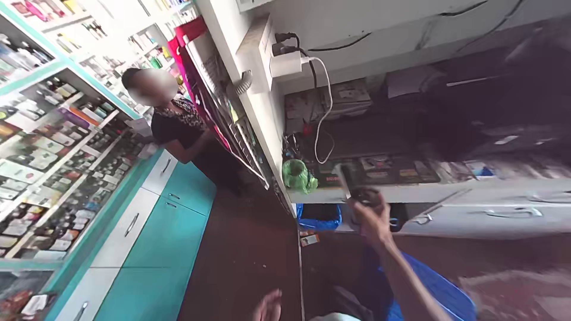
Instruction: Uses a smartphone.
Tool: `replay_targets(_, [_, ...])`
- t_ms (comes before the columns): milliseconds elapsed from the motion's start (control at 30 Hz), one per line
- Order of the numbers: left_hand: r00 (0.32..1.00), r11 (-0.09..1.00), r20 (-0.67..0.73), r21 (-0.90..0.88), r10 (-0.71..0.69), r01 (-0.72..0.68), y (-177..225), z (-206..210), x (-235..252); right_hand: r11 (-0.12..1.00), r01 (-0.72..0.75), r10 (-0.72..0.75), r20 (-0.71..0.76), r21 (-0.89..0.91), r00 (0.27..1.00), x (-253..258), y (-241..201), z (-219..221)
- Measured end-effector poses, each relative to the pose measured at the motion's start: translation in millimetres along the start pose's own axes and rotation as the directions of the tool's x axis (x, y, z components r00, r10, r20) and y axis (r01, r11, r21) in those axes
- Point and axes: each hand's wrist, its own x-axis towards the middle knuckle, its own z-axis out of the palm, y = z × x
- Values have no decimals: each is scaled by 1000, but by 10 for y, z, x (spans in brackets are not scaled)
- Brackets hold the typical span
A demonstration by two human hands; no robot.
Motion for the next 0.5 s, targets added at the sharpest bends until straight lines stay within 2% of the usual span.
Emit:
replay_targets(67, [989, 964, 64, -238, 135, -116, -9, 268, 42, 997, -54, 60, 134, -50, 989, -909, -389, 253])
replay_targets(100, [979, 917, 101, -379, 176, -126, -20, 399, 19, 997, -38, 53, 215, -74, 975, -1322, -544, 340])
replay_targets(133, [978, 847, 98, -521, 186, -109, 16, 533, -64, 995, -2, 31, 282, -102, 959, -1709, -683, 401])
replay_targets(200, [990, 639, 43, -768, 136, -54, 277, 723, -351, 972, 110, -22, 384, -209, 923, -2346, -922, 424])
replay_targets(233, [990, 569, 36, -821, 138, -50, 401, 760, -520, 940, 181, -49, 413, -288, 909, -2600, -1033, 401])
replay_targets(333, [939, 389, 134, -921, 318, -1, 428, 717, -1004, 872, 282, -77, 458, -400, 886, -3225, -1348, 203])
replay_targets(433, [919, 296, 239, -944, 314, 145, 328, 656, -1471, 868, 359, -174, 467, -344, 867, -3645, -1587, -152])
replay_targets(500, [916, 253, 295, -940, 272, 228, 296, 632, -1774, 926, 282, -126, 496, -252, 859, -3883, -1695, -417])
